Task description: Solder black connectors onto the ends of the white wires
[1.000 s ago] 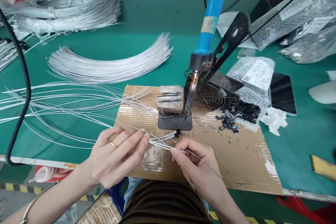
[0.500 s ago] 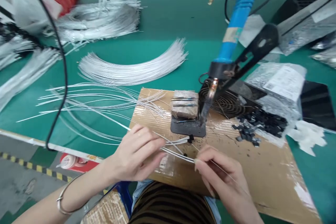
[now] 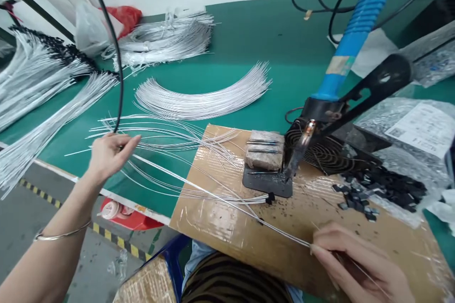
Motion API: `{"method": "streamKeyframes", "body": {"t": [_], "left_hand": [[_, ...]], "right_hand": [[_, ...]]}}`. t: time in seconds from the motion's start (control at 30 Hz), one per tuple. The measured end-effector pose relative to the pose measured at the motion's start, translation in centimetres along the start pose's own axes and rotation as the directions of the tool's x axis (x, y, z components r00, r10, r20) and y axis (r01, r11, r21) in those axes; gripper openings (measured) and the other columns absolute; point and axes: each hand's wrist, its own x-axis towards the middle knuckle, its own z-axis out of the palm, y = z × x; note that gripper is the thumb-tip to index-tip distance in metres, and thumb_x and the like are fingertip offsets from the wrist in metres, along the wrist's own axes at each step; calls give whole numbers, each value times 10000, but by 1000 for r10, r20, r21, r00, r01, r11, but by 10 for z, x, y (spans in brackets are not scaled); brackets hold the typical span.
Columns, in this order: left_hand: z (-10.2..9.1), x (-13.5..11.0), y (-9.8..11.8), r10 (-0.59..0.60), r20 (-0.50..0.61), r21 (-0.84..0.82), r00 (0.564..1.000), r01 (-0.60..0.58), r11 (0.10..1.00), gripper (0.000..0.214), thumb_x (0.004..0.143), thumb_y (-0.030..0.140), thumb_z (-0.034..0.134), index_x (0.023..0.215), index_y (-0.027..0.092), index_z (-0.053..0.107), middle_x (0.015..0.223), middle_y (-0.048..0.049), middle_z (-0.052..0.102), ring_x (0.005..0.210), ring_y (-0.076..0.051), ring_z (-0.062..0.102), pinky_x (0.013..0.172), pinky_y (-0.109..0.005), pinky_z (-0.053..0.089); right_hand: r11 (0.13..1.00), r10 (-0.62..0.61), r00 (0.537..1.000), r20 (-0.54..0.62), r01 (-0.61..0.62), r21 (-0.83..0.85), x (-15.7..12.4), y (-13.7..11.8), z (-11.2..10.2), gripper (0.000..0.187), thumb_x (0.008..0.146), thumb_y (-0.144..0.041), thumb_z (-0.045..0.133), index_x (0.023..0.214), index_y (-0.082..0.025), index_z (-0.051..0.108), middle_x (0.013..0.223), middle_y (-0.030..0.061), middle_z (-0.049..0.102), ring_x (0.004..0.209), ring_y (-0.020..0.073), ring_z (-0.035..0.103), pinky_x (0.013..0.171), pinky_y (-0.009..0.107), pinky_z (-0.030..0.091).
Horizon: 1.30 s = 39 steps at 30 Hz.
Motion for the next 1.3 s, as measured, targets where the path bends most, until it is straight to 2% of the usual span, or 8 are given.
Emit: {"method": "streamKeyframes", "body": {"t": [0.13,0.23,0.33,0.43,0.6,0.83,1.1,1.3], "left_hand": [[-4,-10,-16,-38,42,119,998,33,992,485,1015,511,608,655,191,668,725,-2,709,793,-204,688,848,-344,512],[0,-16,13,-73,15,160,997,70,985,379,1049,412,601,816,159,760,1008,-31,804,996,-264,750,1093,-465,482],[5,-28,83,-32,41,56,999,30,998,230,1076,352,601,1134,218,778,1298,-8,770,1111,-253,754,1033,-363,538],[9,-43,171,232,64,-407,971,-187,894,239,1046,234,629,1256,254,741,1298,-34,768,1194,-255,728,1054,-354,544],[23,-52,267,447,115,-619,887,-289,731,349,1034,73,549,1334,206,666,1166,-69,780,1046,-193,742,960,-298,573],[44,-46,266,384,280,-733,880,-63,677,139,1076,186,541,1147,267,629,794,56,675,656,-112,665,586,-215,489],[54,-49,267,237,503,-755,831,289,589,198,1098,364,579,961,254,669,708,29,578,606,-150,511,545,-257,408],[53,-45,269,154,514,-773,844,378,509,226,1067,345,626,900,231,727,685,30,548,596,-130,465,535,-235,370]], "right_hand": [[994,88,995,35,-90,64,6,-8,11,275,1061,-314,664,799,-241,707,776,26,674,695,182,644,616,280,463],[993,81,993,87,-88,84,15,-12,20,273,1080,-291,631,820,-235,687,770,21,653,686,174,597,619,294,430],[994,48,992,119,-60,94,24,-15,28,281,1088,-267,618,814,-227,664,769,13,645,684,159,572,618,285,421],[991,51,990,129,-66,116,30,-19,36,269,1087,-262,620,825,-221,668,791,7,645,703,151,570,632,281,420],[989,53,990,128,-70,133,36,-21,41,229,1068,-244,634,847,-215,687,812,2,622,729,154,575,664,282,429],[975,83,994,70,-95,199,38,-17,44,209,1041,-269,698,843,-205,720,784,-14,610,704,135,553,648,254,419],[985,166,981,-104,-161,55,34,-22,36,270,1046,-401,718,863,-225,808,762,-6,713,655,130,621,591,247,486],[840,85,782,-618,-389,-378,26,10,-3,216,992,-397,767,924,-192,754,777,13,681,633,159,597,655,316,491]]}}
